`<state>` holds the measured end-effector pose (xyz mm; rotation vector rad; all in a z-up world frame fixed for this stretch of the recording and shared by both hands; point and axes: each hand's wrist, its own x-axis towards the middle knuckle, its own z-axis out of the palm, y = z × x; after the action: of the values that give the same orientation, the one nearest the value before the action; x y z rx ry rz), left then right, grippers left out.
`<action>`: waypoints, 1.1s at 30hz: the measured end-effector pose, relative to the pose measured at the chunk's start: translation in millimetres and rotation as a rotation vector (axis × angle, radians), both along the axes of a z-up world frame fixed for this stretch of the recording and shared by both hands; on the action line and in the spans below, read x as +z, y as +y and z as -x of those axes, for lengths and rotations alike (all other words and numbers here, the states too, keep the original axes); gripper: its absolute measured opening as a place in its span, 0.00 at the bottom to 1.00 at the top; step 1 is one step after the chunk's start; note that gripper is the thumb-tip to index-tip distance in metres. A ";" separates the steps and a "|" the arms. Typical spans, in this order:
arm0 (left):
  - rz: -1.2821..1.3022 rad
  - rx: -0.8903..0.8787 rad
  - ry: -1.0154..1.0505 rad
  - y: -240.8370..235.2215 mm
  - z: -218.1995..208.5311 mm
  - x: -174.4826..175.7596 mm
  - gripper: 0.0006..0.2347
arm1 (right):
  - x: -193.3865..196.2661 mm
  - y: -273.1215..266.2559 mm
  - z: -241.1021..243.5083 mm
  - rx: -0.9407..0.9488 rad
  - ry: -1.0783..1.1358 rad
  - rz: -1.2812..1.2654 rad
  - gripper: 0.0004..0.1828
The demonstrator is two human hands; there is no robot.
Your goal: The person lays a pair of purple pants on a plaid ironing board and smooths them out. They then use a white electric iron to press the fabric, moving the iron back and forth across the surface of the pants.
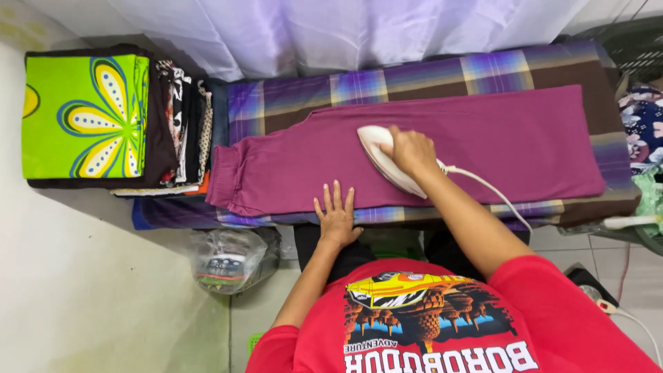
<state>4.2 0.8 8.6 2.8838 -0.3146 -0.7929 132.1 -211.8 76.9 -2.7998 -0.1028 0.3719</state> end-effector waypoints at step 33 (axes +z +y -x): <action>0.057 0.000 -0.032 2.4 1.4 -4.8 0.48 | -16.3 30.9 -39.4 -0.046 -0.105 -0.034 0.26</action>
<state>2.8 3.2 3.7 2.8457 -0.3345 -0.7268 171.4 -180.9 60.6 -2.7820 -0.0668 0.2105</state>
